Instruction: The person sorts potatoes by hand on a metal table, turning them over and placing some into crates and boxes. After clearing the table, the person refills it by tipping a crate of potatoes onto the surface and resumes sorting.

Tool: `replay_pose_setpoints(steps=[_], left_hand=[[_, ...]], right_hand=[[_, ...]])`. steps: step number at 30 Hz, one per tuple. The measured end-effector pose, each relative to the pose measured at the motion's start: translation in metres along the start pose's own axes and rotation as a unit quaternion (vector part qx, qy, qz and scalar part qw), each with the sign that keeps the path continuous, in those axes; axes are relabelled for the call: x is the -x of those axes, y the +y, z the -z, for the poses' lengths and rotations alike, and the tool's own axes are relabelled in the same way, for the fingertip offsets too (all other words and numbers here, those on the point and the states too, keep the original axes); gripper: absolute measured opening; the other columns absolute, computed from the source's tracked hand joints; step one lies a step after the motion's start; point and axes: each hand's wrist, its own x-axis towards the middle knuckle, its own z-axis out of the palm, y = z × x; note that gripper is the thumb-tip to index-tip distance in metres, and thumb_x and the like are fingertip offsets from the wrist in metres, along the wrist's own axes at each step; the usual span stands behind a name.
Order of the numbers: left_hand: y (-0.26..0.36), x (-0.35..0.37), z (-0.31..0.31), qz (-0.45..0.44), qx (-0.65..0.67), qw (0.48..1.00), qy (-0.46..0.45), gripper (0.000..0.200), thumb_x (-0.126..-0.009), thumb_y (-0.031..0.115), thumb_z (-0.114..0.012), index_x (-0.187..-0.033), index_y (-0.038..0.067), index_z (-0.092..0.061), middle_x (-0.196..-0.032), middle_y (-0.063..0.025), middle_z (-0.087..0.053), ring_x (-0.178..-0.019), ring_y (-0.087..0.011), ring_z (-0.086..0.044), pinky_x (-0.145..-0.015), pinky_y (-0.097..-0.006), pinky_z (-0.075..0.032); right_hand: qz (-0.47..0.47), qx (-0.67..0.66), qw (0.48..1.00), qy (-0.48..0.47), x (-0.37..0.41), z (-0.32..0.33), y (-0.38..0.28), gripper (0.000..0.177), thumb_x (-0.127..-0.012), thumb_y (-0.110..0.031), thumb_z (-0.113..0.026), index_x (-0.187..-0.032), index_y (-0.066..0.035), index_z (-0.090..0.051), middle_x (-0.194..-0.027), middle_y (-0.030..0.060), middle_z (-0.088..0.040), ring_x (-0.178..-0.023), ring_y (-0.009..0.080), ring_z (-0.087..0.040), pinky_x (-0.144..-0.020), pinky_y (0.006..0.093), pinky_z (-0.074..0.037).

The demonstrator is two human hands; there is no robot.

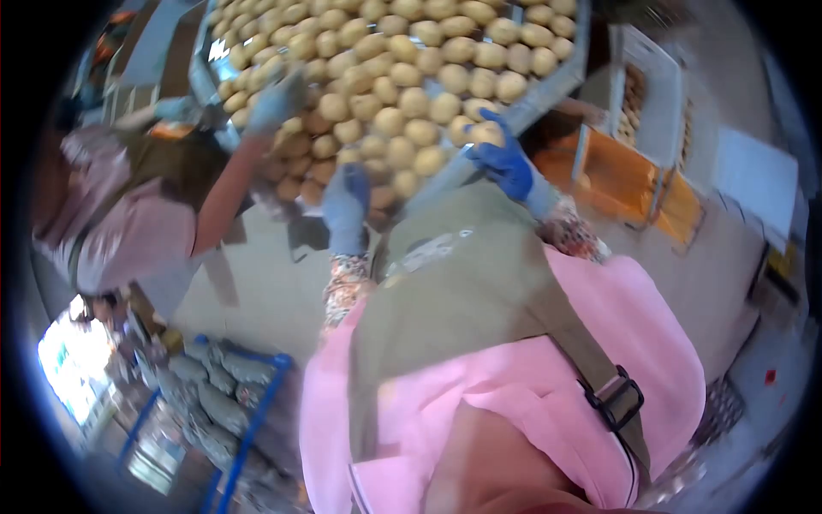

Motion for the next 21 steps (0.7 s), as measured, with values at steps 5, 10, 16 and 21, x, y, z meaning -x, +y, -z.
replay_pose_setpoints(steps=[5, 10, 16, 21], left_hand=[[0.081, -0.028, -0.007, -0.160, 0.159, 0.974, 0.033, 0.039, -0.093, 0.031, -0.057, -0.115, -0.001, -0.061, -0.108, -0.0213, -0.065, -0.098, -0.0333, -0.063, -0.084, -0.0370, -0.049], [-0.009, -0.038, -0.111, -0.179, -0.160, 0.971, 0.017, 0.069, -0.087, 0.046, -0.058, -0.143, 0.013, -0.034, -0.146, -0.0197, -0.033, -0.133, -0.0468, -0.028, -0.108, -0.0539, -0.027], [-0.030, 0.021, -0.062, -0.118, -0.175, 0.977, -0.032, 0.058, -0.092, 0.037, -0.049, -0.146, 0.026, -0.032, -0.152, -0.0174, -0.025, -0.137, -0.0458, -0.021, -0.108, -0.0600, -0.020], [-0.071, 0.064, -0.047, -0.060, -0.261, 0.963, -0.016, 0.052, -0.095, 0.041, -0.043, -0.142, 0.020, -0.040, -0.150, -0.0156, -0.031, -0.134, -0.0431, -0.028, -0.107, -0.0618, -0.015]], right_hand=[[-0.062, -0.162, 0.983, 0.054, 0.017, -0.039, -0.022, 0.033, -0.092, -0.030, -0.056, -0.115, -0.006, -0.058, -0.102, 0.0043, -0.059, -0.090, 0.0138, -0.055, -0.083, 0.0287, -0.045], [0.209, 0.170, 0.963, 0.020, 0.008, -0.002, 0.016, 0.033, -0.091, -0.012, -0.055, -0.124, -0.006, -0.053, -0.116, 0.0071, -0.057, -0.098, 0.0166, -0.058, -0.081, 0.0316, -0.049], [0.057, -0.157, 0.954, 0.249, 0.060, 0.139, 0.009, 0.030, -0.100, -0.034, -0.037, -0.115, -0.012, -0.052, -0.108, 0.0143, -0.061, -0.078, 0.0224, -0.059, -0.060, 0.0314, -0.050], [0.089, 0.572, 0.692, 0.430, 0.122, 0.241, 0.013, 0.047, -0.079, -0.030, -0.074, -0.107, -0.001, -0.049, -0.097, 0.0144, -0.059, -0.087, 0.0265, -0.058, -0.078, 0.0351, -0.049]])
